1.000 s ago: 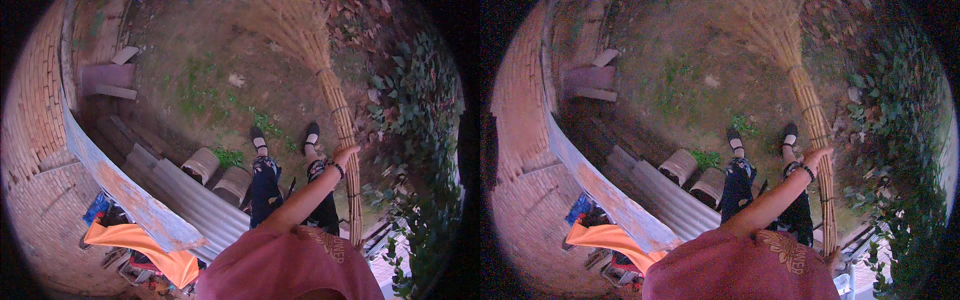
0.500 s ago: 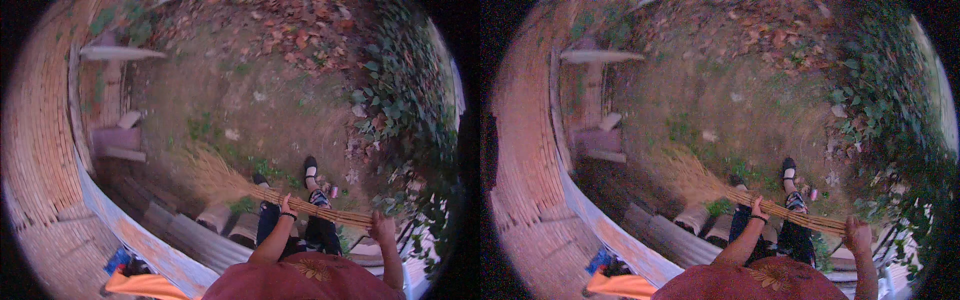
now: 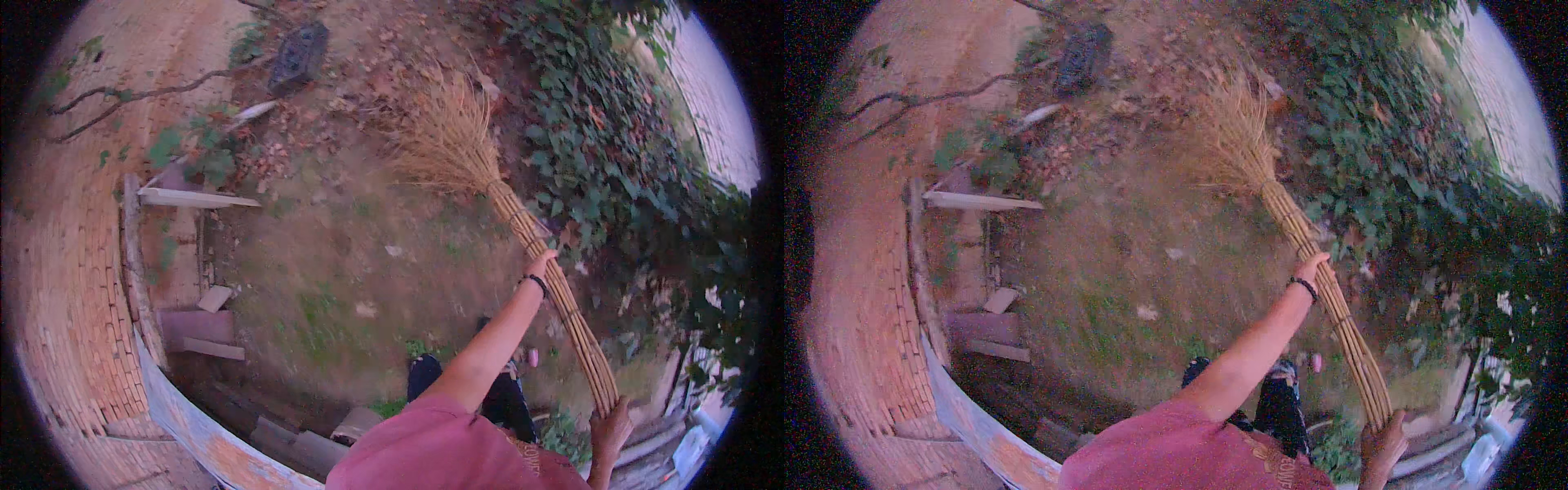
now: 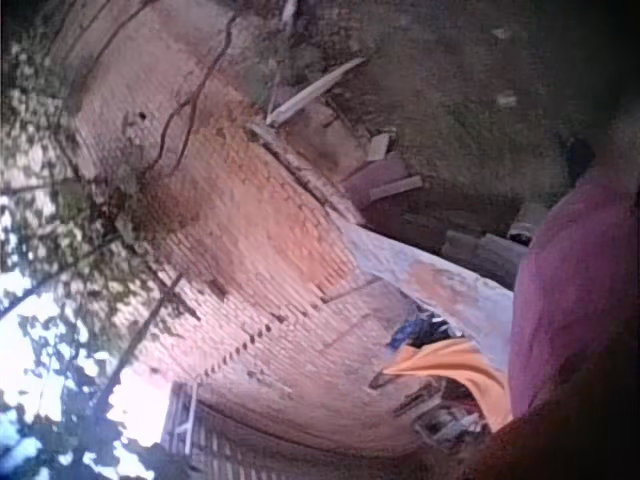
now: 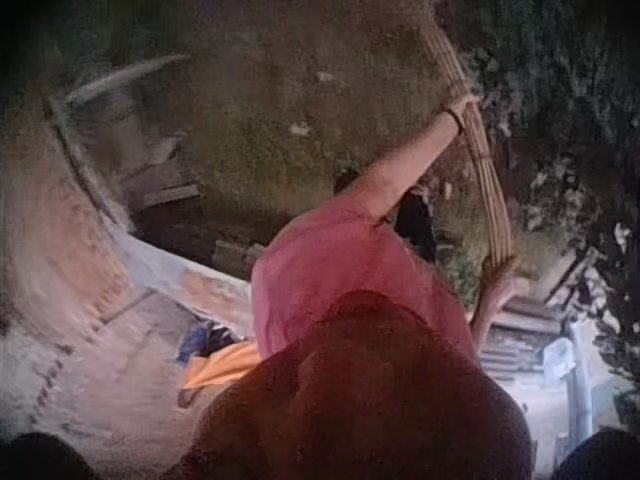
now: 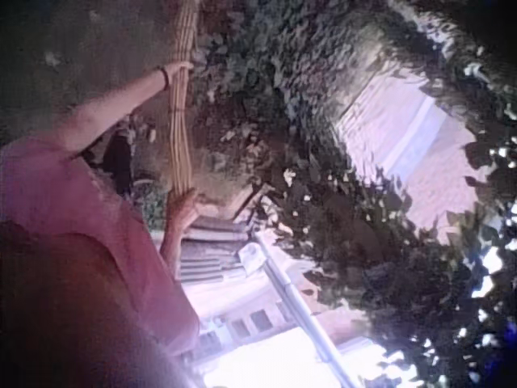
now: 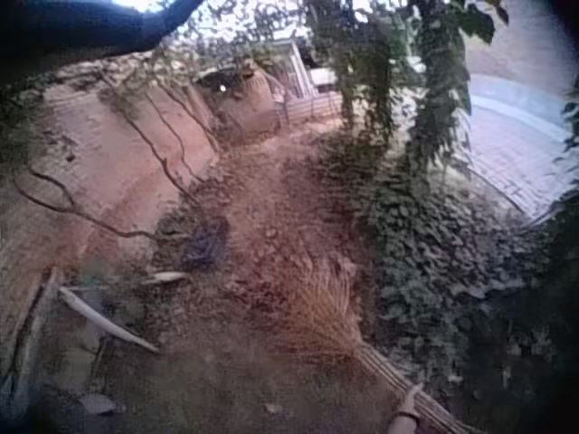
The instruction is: The person sweeps leaves and debris on the ground into a pile using a large broom and moves a crate of grapes out of the way.
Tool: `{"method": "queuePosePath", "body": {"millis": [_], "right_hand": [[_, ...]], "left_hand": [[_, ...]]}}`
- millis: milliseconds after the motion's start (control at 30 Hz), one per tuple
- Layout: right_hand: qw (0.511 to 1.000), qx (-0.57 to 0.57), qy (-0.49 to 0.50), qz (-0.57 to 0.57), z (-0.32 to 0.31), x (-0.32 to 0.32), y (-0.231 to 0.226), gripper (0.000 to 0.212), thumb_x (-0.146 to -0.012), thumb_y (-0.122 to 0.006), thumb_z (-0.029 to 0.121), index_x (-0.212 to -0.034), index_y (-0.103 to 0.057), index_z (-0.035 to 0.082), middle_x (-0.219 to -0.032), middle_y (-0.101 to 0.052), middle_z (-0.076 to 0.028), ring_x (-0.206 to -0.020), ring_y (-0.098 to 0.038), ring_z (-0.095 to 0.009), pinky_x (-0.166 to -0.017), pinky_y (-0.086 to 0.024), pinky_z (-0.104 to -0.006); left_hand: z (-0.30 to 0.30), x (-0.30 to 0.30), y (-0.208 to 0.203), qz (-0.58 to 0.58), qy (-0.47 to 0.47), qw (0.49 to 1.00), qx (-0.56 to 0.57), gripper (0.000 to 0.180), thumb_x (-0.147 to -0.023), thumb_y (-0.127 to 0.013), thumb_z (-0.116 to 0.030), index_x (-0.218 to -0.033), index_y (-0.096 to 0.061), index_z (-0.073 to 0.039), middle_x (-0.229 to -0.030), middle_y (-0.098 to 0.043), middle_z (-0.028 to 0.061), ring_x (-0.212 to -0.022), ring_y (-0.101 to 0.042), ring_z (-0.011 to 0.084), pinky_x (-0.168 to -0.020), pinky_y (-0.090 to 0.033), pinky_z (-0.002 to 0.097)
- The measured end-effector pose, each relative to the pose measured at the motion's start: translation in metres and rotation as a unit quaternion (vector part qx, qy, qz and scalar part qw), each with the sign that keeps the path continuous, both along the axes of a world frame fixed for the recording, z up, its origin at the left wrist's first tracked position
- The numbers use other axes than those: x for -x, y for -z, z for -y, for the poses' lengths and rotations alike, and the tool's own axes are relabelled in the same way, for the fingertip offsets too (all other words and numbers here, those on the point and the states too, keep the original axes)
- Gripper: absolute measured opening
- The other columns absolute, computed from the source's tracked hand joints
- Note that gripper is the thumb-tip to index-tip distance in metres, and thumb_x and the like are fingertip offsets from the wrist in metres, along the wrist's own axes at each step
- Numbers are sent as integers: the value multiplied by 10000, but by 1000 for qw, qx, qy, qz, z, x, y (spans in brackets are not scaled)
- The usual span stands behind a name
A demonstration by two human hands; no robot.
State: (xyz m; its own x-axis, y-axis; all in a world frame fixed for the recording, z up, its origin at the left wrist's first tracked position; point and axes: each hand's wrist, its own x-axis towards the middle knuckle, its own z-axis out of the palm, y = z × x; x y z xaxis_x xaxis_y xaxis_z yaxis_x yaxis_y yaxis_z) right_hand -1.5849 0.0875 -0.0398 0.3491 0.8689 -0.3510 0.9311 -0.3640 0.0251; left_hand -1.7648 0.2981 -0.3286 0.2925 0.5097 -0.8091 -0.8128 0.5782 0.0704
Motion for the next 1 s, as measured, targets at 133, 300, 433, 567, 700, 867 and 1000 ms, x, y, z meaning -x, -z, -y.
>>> {"method": "queuePosePath", "body": {"millis": [133, 300, 433, 567, 700, 867, 1000], "right_hand": [[998, -15, -43, -36, 26, -10, 21, 483, -556, -659, 176, -926, -390, 21, -662, -542, -186, -622, -535, -382, -547, -430, -421], [987, 68, -57, -136, 0, 35, 49, 519, -518, -683, 239, -911, -439, 5, -653, -540, -201, -611, -549, -363, -539, -443, -411], [970, 63, -144, -185, -57, 104, 79, 588, -504, -707, 310, -915, -423, -1, -643, -561, -162, -610, -570, -320, -518, -449, -400], [934, 167, -265, -173, -125, 242, 145, 585, -513, -704, 314, -936, -433, 15, -677, -560, -155, -626, -566, -319, -530, -446, -403], [868, 290, -293, -275, -205, 397, 140, 511, -600, -665, 312, -939, -428, 13, -779, -552, -209, -730, -557, -342, -611, -447, -397], [810, 370, -242, -386, -287, 545, 105, 612, -581, -671, 381, -958, -388, -10, -783, -557, -190, -741, -553, -353, -644, -438, -410], [854, 324, -187, -362, -295, 547, 75, 599, -574, -693, 276, -1016, -411, -12, -817, -553, -208, -773, -559, -327, -658, -442, -372]], "left_hand": [[-9, 26, -63, -75, 2, 997, -18, 254, -598, -685, -205, -715, -502, -73, -704, -540, 73, -584, -548, 217, -502, -481, 360], [10, 129, -34, -181, -47, 979, 85, 263, -544, -695, -111, -744, -546, -26, -695, -555, 63, -611, -543, 195, -580, -462, 343], [5, 234, 29, -170, -73, 981, 52, 301, -599, -664, -207, -811, -502, -67, -745, -538, 86, -677, -545, 237, -610, -460, 375], [22, 450, 120, -150, -106, 976, 115, 473, -553, -700, -191, -948, -483, -49, -802, -533, 94, -659, -533, 264, -622, -460, 395], [-13, 570, 94, -212, -143, 959, 119, 384, -621, -650, -245, -907, -473, -60, -744, -528, 90, -649, -539, 262, -599, -470, 392], [-72, 704, 54, -261, -119, 950, 121, 279, -655, -619, -245, -822, -473, -75, -674, -506, 103, -602, -520, 260, -541, -460, 402], [-98, 699, 91, -205, -103, 971, 62, 341, -646, -634, -261, -868, -453, -76, -646, -493, 112, -575, -522, 270, -532, -462, 406]]}}
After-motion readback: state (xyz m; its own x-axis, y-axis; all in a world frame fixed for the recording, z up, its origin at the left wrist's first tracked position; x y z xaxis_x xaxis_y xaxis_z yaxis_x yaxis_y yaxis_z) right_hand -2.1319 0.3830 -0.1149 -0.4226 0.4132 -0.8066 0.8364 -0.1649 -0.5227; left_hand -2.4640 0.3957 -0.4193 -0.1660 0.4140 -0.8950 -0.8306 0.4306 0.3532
